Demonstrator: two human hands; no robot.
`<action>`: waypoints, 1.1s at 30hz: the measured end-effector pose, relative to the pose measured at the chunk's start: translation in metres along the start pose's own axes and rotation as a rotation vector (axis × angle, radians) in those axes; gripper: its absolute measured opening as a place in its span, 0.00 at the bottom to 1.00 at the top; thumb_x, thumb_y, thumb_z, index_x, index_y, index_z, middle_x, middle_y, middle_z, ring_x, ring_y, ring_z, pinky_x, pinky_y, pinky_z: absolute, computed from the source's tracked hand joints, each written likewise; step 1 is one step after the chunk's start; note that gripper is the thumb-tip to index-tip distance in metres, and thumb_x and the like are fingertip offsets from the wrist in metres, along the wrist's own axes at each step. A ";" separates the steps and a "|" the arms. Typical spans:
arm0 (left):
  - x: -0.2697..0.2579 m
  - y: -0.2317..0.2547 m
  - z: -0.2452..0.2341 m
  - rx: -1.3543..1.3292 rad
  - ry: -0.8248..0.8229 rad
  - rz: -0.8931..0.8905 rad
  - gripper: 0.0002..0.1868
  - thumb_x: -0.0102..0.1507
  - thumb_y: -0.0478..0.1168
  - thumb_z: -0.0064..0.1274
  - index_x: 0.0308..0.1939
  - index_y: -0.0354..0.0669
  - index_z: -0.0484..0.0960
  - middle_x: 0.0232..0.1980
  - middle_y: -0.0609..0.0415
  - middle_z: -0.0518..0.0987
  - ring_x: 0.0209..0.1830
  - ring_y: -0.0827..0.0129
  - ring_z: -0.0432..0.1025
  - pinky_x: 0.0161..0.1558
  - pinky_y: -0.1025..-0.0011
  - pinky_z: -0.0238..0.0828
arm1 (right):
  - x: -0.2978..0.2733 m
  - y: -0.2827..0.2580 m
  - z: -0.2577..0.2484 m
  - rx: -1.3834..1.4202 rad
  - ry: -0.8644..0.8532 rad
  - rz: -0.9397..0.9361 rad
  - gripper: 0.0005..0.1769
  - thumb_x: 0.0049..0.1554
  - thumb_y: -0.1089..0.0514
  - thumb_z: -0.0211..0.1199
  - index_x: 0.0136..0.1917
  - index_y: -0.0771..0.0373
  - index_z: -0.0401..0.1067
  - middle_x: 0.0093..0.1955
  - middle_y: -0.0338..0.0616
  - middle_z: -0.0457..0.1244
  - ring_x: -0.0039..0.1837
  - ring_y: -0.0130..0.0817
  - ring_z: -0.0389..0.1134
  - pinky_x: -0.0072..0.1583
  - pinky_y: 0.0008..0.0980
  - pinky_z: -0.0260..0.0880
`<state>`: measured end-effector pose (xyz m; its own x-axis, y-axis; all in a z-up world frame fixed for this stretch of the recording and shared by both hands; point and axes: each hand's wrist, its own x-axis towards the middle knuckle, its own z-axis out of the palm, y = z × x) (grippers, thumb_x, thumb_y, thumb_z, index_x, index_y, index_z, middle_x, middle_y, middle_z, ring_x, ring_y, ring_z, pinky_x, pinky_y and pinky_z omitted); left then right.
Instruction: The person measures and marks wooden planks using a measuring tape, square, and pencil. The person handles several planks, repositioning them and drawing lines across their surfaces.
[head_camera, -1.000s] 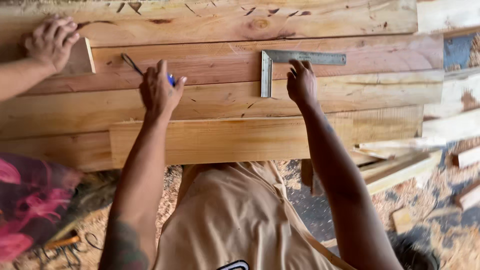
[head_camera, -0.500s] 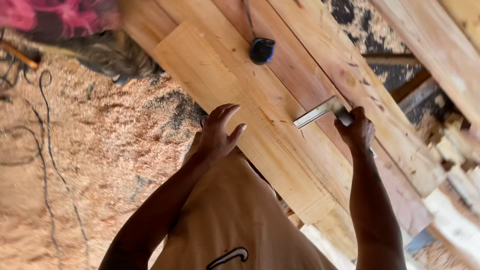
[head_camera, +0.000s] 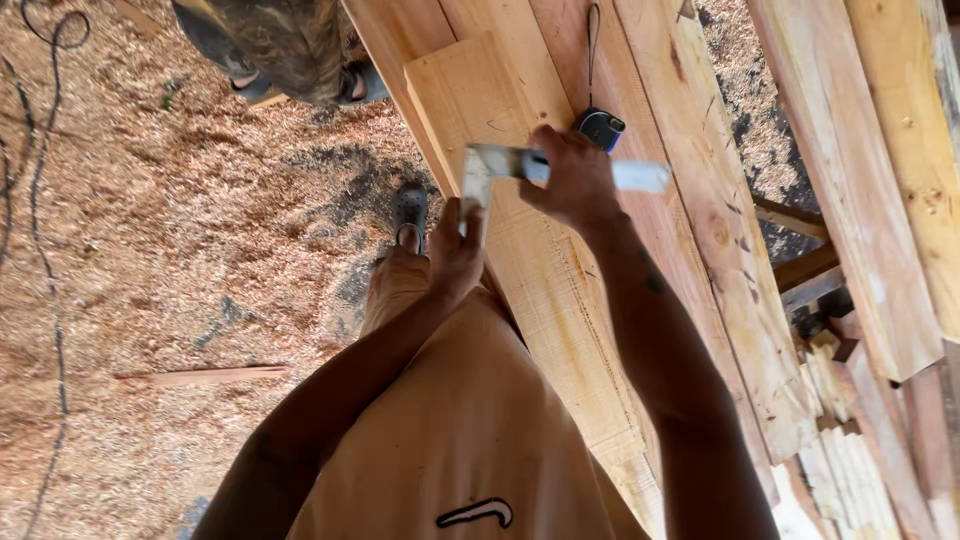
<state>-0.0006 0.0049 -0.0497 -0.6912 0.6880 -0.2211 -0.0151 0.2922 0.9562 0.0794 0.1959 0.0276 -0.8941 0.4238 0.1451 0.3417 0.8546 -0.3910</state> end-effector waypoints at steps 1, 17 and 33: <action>0.006 -0.009 0.000 -0.015 0.082 -0.050 0.14 0.71 0.48 0.41 0.46 0.40 0.71 0.31 0.42 0.78 0.23 0.54 0.74 0.26 0.53 0.70 | 0.010 -0.003 0.008 0.056 0.071 0.001 0.23 0.46 0.55 0.75 0.52 0.61 0.69 0.44 0.50 0.67 0.46 0.49 0.71 0.46 0.45 0.72; 0.009 -0.034 -0.002 -0.163 0.094 -0.100 0.15 0.74 0.47 0.46 0.43 0.40 0.64 0.29 0.44 0.75 0.23 0.58 0.71 0.26 0.59 0.67 | 0.023 0.031 0.031 1.156 0.295 0.590 0.24 0.71 0.47 0.42 0.55 0.64 0.73 0.45 0.43 0.66 0.46 0.30 0.65 0.50 0.31 0.70; 0.013 -0.031 -0.016 -0.233 -0.034 -0.199 0.10 0.69 0.40 0.51 0.49 0.36 0.73 0.34 0.45 0.81 0.28 0.63 0.77 0.31 0.65 0.73 | 0.040 0.031 0.051 1.091 0.206 0.655 0.33 0.71 0.38 0.41 0.51 0.68 0.74 0.36 0.48 0.65 0.36 0.31 0.64 0.41 0.30 0.67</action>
<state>-0.0202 -0.0062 -0.0796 -0.6336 0.6555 -0.4110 -0.3160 0.2657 0.9108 0.0400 0.2244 -0.0250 -0.5559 0.7907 -0.2562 0.1978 -0.1735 -0.9648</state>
